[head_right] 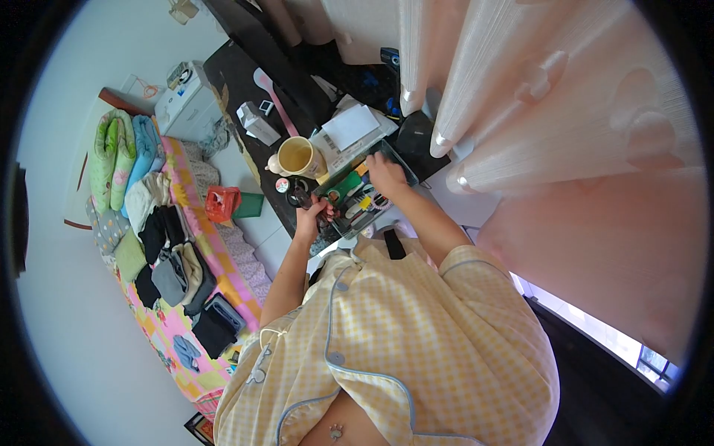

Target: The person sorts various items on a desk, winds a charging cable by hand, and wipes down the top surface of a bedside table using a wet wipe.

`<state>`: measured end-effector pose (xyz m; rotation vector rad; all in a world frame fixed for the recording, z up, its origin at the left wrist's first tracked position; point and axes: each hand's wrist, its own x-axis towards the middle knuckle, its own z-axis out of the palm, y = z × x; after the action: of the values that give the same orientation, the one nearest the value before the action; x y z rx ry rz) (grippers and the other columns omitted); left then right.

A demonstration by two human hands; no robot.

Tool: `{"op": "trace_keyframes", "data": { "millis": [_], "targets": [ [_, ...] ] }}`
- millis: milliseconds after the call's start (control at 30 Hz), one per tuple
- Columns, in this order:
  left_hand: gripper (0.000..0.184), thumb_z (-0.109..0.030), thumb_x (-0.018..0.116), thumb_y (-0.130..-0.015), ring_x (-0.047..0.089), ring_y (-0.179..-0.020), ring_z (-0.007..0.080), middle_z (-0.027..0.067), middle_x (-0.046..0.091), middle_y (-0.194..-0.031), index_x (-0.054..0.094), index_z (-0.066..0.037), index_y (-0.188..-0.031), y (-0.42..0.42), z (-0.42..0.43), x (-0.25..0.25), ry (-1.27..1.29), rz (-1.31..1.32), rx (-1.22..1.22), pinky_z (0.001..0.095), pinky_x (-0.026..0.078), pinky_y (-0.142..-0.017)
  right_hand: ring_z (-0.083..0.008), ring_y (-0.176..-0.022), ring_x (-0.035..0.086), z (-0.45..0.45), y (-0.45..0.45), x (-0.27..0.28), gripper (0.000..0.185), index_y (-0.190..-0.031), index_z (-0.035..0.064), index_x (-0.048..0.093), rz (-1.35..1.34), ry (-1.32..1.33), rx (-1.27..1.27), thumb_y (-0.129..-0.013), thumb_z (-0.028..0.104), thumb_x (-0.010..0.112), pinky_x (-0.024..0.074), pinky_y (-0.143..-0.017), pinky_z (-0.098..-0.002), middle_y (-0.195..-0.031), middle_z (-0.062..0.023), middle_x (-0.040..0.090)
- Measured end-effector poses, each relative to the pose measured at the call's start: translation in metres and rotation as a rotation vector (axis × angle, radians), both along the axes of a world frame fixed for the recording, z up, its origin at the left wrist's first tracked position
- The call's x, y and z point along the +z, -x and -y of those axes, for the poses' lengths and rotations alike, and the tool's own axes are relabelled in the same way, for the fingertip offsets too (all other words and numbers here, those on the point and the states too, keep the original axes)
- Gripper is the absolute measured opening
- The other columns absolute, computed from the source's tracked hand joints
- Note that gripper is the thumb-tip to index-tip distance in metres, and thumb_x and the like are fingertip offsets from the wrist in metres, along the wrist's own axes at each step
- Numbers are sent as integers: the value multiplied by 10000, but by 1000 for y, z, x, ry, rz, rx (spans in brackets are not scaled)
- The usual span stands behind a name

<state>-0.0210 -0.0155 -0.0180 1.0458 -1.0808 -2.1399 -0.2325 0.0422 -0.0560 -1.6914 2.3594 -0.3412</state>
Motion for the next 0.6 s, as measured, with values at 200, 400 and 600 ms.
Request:
{"op": "trace_keyframes", "data": {
  "millis": [200, 400, 600],
  "targets": [
    [100, -31, 514, -739, 542, -552, 156, 96, 544, -675, 423, -51, -702, 2, 1, -6, -21, 32, -1, 258, 446, -465, -263, -705, 586, 4, -31, 1, 263, -936, 75, 460, -98, 32, 502, -715, 190, 543, 472, -552, -362, -813, -104, 544],
    [45, -13, 486, -741, 549, -565, 164, 107, 558, -688, 444, -22, -730, 1, 1, -6, -13, 45, 1, 263, 454, -471, -256, -670, 605, 17, -51, -5, 311, -949, 87, 466, -144, -41, 458, -687, 212, 576, 477, -535, -355, -769, -103, 586],
    [67, -37, 504, -726, 540, -556, 156, 90, 544, -672, 438, -45, -712, 3, 1, -2, -13, 66, 17, 261, 445, -473, -266, -677, 609, 7, -52, -2, 502, -1030, 92, 412, -49, -128, 308, -642, 297, 657, 475, -543, -353, -776, -112, 595]
  ]
}}
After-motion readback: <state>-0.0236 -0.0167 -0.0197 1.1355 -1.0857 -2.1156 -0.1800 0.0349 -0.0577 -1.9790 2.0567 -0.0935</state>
